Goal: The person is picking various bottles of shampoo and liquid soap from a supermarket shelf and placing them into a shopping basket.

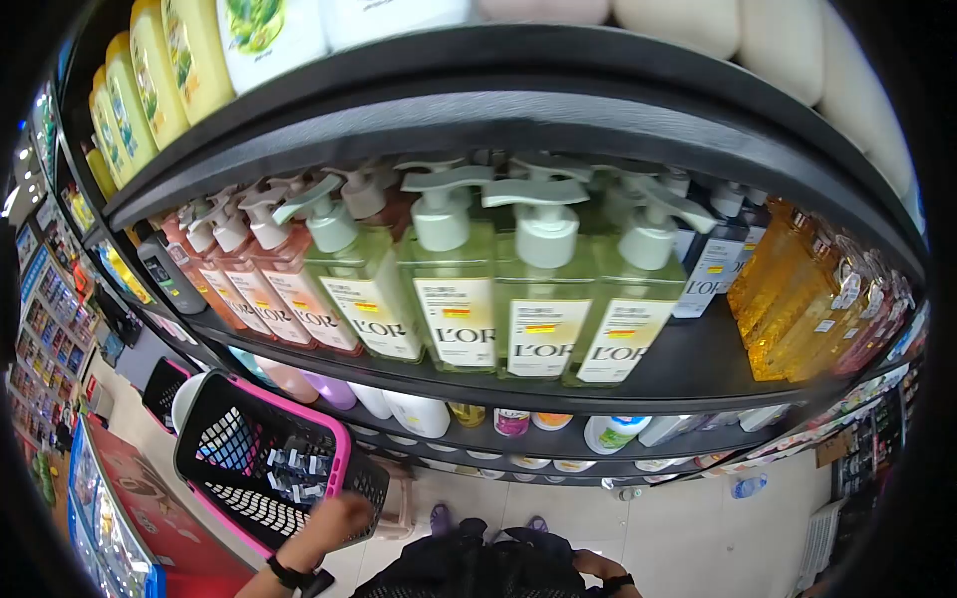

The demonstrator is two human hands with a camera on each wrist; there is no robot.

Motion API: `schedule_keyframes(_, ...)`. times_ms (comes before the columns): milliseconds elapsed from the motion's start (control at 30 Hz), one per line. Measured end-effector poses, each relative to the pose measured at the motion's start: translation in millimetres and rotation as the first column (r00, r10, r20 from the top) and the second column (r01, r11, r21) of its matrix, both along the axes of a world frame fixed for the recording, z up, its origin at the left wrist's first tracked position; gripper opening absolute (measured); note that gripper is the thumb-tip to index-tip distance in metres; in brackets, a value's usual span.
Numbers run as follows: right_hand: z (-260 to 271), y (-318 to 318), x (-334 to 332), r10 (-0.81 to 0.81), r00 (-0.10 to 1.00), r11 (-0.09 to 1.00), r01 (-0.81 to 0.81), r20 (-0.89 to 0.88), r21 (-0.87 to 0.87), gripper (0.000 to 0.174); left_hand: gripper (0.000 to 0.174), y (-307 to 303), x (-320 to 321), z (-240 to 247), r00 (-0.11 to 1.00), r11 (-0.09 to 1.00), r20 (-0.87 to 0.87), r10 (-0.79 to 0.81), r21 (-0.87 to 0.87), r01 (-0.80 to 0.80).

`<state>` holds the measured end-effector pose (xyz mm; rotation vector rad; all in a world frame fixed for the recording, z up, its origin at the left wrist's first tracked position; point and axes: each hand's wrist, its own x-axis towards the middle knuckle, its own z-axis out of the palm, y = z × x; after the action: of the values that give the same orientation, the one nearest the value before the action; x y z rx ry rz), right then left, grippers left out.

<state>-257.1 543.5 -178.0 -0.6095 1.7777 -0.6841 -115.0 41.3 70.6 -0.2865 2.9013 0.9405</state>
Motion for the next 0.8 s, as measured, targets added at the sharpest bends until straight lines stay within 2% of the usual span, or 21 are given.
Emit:
schedule_keyframes(33, -4, 5, -2, -0.038, 0.999, 0.999, 0.038, 0.017, 0.018, 0.041, 0.018, 22, 4, -22, 0.959, 0.995, 0.265, -0.100, 0.039, 0.093)
schedule_keyframes(67, -7, 10, -3, -0.078, 0.996, 0.996, 0.077, 0.033, 0.036, 0.041, 0.022, 35, 14, -71, 0.839, 0.967, 0.491, -0.235, 0.033, 0.251)
schedule_keyframes(100, -12, 12, -3, -0.117, 0.992, 0.992, 0.115, 0.049, 0.052, 0.042, 0.026, 49, 19, -90, 0.704, 0.940, 0.638, -0.312, 0.101, 0.326)
schedule_keyframes(133, -30, 18, -5, -0.094, 0.995, 0.995, 0.093, 0.037, 0.042, 0.043, 0.028, 51, 37, -135, 0.631, 0.918, 0.689, -0.356, 0.134, 0.372)
schedule_keyframes(167, -32, 23, -9, -0.090, 0.995, 0.996, 0.090, 0.032, 0.024, 0.043, 0.028, 69, 43, -103, 0.825, 0.961, 0.507, -0.252, 0.230, 0.153)
schedule_keyframes(200, -32, 27, -8, -0.118, 0.992, 0.993, 0.117, 0.051, 0.022, 0.043, 0.028, 72, 40, -118, 0.798, 0.945, 0.515, -0.312, 0.257, 0.204)
schedule_keyframes(233, -33, 31, -9, -0.146, 0.987, 0.989, 0.145, 0.071, 0.022, 0.043, 0.028, 111, 1, -162, 0.801, 0.949, 0.516, -0.303, 0.240, 0.205)
schedule_keyframes(267, -41, 31, -7, -0.196, 0.977, 0.977, 0.188, 0.086, 0.096, 0.044, 0.032, 100, 9, -187, 0.852, 0.965, 0.489, -0.184, 0.256, 0.062)
schedule_keyframes(300, -49, 34, -11, -0.202, 0.976, 0.977, 0.195, 0.082, 0.086, 0.044, 0.036, 64, 51, -198, 0.884, 0.957, 0.462, -0.065, 0.279, -0.076)
schedule_keyframes(333, -57, 40, -11, -0.205, 0.974, 0.977, 0.199, 0.097, 0.074, 0.043, 0.036, 57, 57, -230, 0.885, 0.961, 0.461, -0.070, 0.270, -0.065)
schedule_keyframes(433, -32, 50, -16, -0.221, 0.965, 0.975, 0.217, 0.144, 0.042, 0.042, 0.036, 54, 45, -256, 0.884, 0.971, 0.463, -0.070, 0.235, -0.046)
schedule_keyframes(533, -8, 55, -11, -0.226, 0.953, 0.974, 0.226, 0.203, 0.025, 0.042, 0.036, 56, 40, -263, 0.877, 0.977, 0.476, -0.067, 0.210, -0.039)
schedule_keyframes(633, -30, 62, -7, -0.245, 0.952, 0.968, 0.251, 0.183, -0.010, 0.042, 0.035, 58, 45, -263, 0.871, 0.981, 0.489, -0.048, 0.188, -0.052)
schedule_keyframes(700, -17, 60, -6, -0.245, 0.957, 0.969, 0.248, 0.156, -0.002, 0.041, 0.035, 63, 44, -257, 0.868, 0.982, 0.495, -0.040, 0.179, -0.056)
schedule_keyframes(767, -4, 55, -7, -0.207, 0.968, 0.975, 0.193, 0.144, 0.107, 0.043, 0.035, 65, 43, -249, 0.865, 0.984, 0.501, -0.034, 0.167, -0.058)
schedule_keyframes(800, -8, 55, -5, -0.213, 0.966, 0.974, 0.199, 0.148, 0.105, 0.043, 0.035, 65, 43, -244, 0.862, 0.985, 0.505, -0.030, 0.160, -0.059)
